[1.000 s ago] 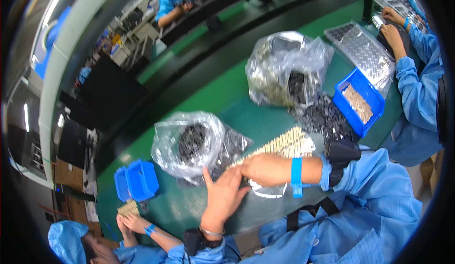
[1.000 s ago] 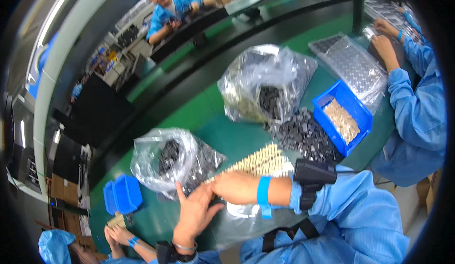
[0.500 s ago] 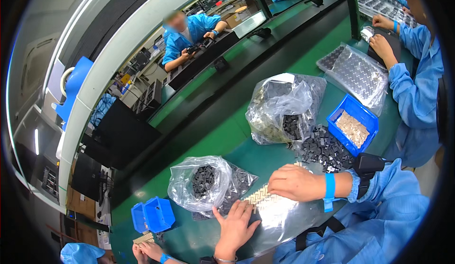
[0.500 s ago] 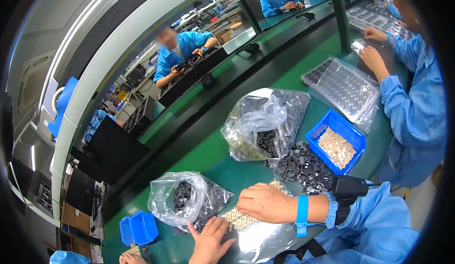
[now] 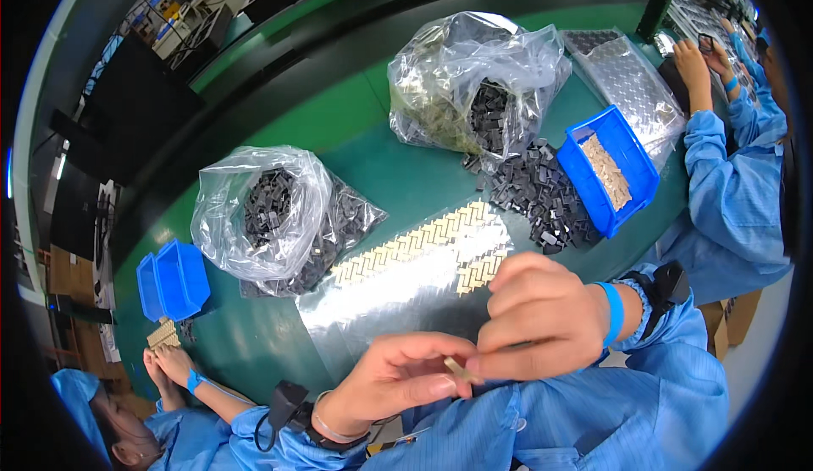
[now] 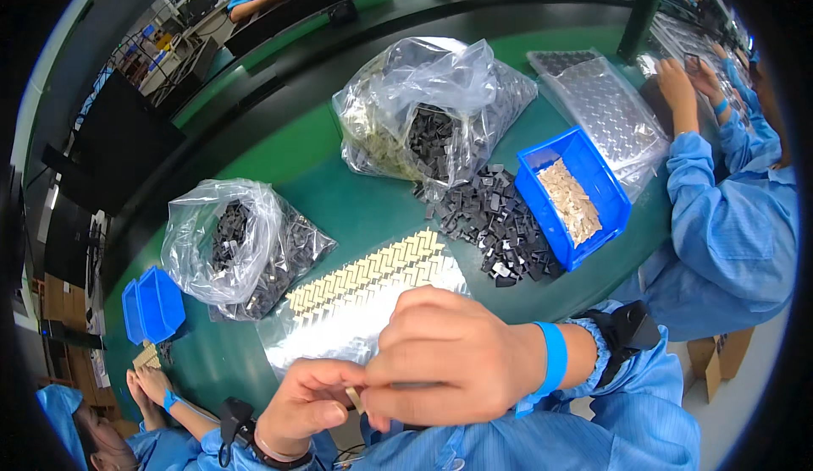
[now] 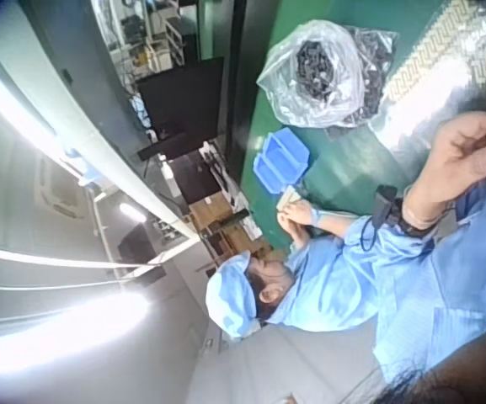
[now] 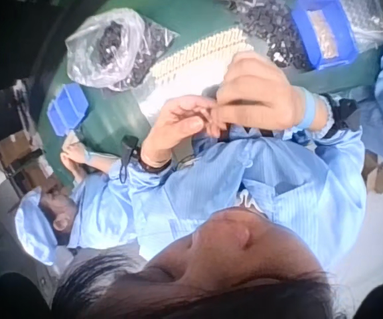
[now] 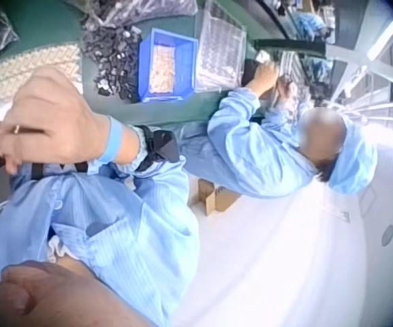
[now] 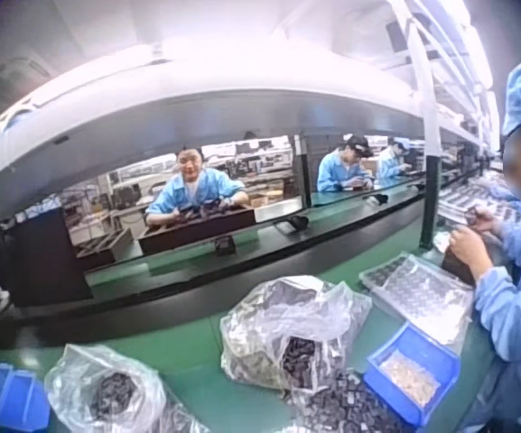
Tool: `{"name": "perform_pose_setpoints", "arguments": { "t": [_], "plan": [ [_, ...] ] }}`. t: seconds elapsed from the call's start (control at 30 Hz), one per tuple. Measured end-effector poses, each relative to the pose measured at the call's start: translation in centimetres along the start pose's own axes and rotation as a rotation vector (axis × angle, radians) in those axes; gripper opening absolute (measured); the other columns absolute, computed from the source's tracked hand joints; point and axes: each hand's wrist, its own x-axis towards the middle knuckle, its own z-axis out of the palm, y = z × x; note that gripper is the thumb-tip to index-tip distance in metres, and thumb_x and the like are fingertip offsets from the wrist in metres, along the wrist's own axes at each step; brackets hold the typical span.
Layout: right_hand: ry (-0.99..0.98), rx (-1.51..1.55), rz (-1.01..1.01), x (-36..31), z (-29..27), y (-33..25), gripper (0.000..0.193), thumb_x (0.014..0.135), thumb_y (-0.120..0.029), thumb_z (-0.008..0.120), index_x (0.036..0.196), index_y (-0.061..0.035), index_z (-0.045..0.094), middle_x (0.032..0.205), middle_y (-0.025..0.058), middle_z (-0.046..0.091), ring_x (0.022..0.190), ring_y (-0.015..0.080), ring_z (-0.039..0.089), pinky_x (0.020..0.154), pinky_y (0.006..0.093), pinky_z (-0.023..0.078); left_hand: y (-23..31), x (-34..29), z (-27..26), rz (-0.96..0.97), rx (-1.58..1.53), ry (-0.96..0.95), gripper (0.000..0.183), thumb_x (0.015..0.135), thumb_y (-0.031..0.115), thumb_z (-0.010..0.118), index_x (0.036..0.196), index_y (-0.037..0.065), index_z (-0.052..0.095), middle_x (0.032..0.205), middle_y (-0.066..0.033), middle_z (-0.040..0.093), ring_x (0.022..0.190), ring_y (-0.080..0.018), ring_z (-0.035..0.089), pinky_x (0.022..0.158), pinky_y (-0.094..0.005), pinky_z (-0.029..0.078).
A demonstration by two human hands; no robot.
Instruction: The person is manually assembling small plastic and metal components at an industrial workstation.
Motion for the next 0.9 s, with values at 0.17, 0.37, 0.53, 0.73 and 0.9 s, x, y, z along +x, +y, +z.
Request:
{"name": "perform_pose_setpoints", "arguments": {
  "t": [0.17,0.37,0.53,0.73,0.9],
  "plan": [
    [-0.014,0.071,-0.031,-0.5,0.2,-0.5,0.019,0.067,-0.013,0.066,0.082,-0.0017,0.062,0.085,0.0066,0.056,0.075,0.0211,0.053,0.061,0.0315,0.042,-1.4,0.6,-0.5,-0.079,-0.303,-0.151,0.02,0.086,0.003,0.053,0.102,-0.008,0.056,0.089,-0.0175,0.062,0.071,-0.0177,0.059,0.066,-0.0287,0.049],
    [-0.016,0.018,0.04,-1.0,-0.2,0.7,0.018,0.067,-0.011,0.064,0.083,-0.0032,0.061,0.085,0.0054,0.056,0.076,0.0212,0.054,0.064,0.0335,0.042,-2.4,0.5,-0.1,0.042,-0.282,-0.002,0.016,0.087,0.0,0.052,0.098,-0.009,0.059,0.084,-0.0184,0.064,0.066,-0.0188,0.062,0.06,-0.0283,0.051],
    [0.025,-0.043,0.133,-1.0,0.5,0.5,0.019,0.068,-0.015,0.065,0.084,-0.0062,0.062,0.087,0.003,0.057,0.077,0.0198,0.055,0.067,0.0333,0.041,-3.3,1.2,0.5,0.235,-0.037,0.311,0.015,0.086,-0.005,0.05,0.098,-0.011,0.058,0.085,-0.0193,0.064,0.072,-0.0219,0.065,0.065,-0.029,0.055],
    [0.03,-0.131,0.248,-1.7,1.6,0.8,0.016,0.07,-0.017,0.066,0.082,-0.0073,0.061,0.084,0.002,0.056,0.076,0.0184,0.054,0.068,0.0327,0.039,-3.6,2.0,1.6,0.347,0.223,0.522,0.015,0.084,-0.003,0.054,0.094,-0.014,0.057,0.077,-0.0209,0.064,0.064,-0.0243,0.065,0.059,-0.0315,0.056],
    [0.015,-0.088,0.316,-2.1,2.2,0.6,0.012,0.071,-0.015,0.065,0.078,-0.0076,0.058,0.083,0.0017,0.055,0.071,0.017,0.053,0.069,0.0314,0.036,-3.6,1.8,1.3,0.345,0.409,0.533,0.014,0.084,-0.006,0.054,0.095,-0.011,0.06,0.081,-0.0153,0.065,0.071,-0.0186,0.065,0.065,-0.0264,0.055]
  ]
}}
